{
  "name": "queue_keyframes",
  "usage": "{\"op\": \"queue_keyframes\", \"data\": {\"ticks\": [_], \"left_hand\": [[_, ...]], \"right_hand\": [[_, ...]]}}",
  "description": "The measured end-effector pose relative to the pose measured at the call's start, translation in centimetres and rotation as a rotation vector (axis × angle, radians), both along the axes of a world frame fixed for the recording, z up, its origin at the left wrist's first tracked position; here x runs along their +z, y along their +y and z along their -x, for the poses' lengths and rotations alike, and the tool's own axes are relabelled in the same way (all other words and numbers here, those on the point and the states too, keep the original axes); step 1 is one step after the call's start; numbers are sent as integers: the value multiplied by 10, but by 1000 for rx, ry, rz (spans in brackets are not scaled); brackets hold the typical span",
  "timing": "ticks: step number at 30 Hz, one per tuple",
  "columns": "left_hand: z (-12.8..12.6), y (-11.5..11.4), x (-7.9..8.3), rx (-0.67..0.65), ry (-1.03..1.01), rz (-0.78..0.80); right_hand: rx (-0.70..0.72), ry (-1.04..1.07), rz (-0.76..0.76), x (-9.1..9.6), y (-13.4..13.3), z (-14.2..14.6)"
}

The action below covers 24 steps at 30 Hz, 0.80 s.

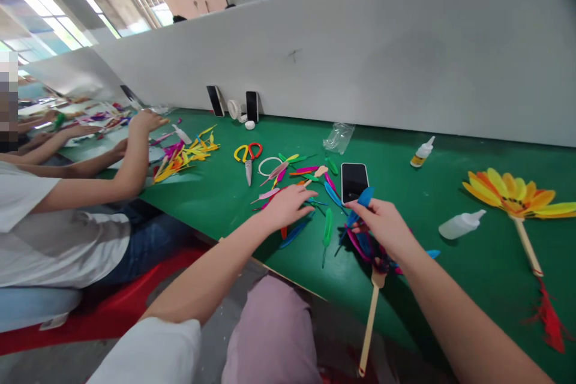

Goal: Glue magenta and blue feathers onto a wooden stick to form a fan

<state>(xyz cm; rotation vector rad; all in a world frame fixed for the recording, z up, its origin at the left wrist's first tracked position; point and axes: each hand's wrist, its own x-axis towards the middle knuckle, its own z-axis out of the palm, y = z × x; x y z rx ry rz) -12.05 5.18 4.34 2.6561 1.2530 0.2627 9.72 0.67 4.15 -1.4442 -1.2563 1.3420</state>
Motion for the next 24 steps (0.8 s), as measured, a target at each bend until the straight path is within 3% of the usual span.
{"op": "queue_keyframes", "data": {"ticks": [4,8,13,18,24], "left_hand": [[24,33,-17,-68,312,-147],[31,41,-23,-148,391,-278],[35,32,-18,-203,129,-578],[30,17,-13,-229,-186,-828],[27,5,-18,-203,-248,-884]], "right_hand": [[-72,-71,-82,6,20,-18],[-32,-150,-114,9,48,-12],[160,-195,-133,10,72,17],[351,-147,-165,8,71,44],[370,-8,-126,3,60,52]]}}
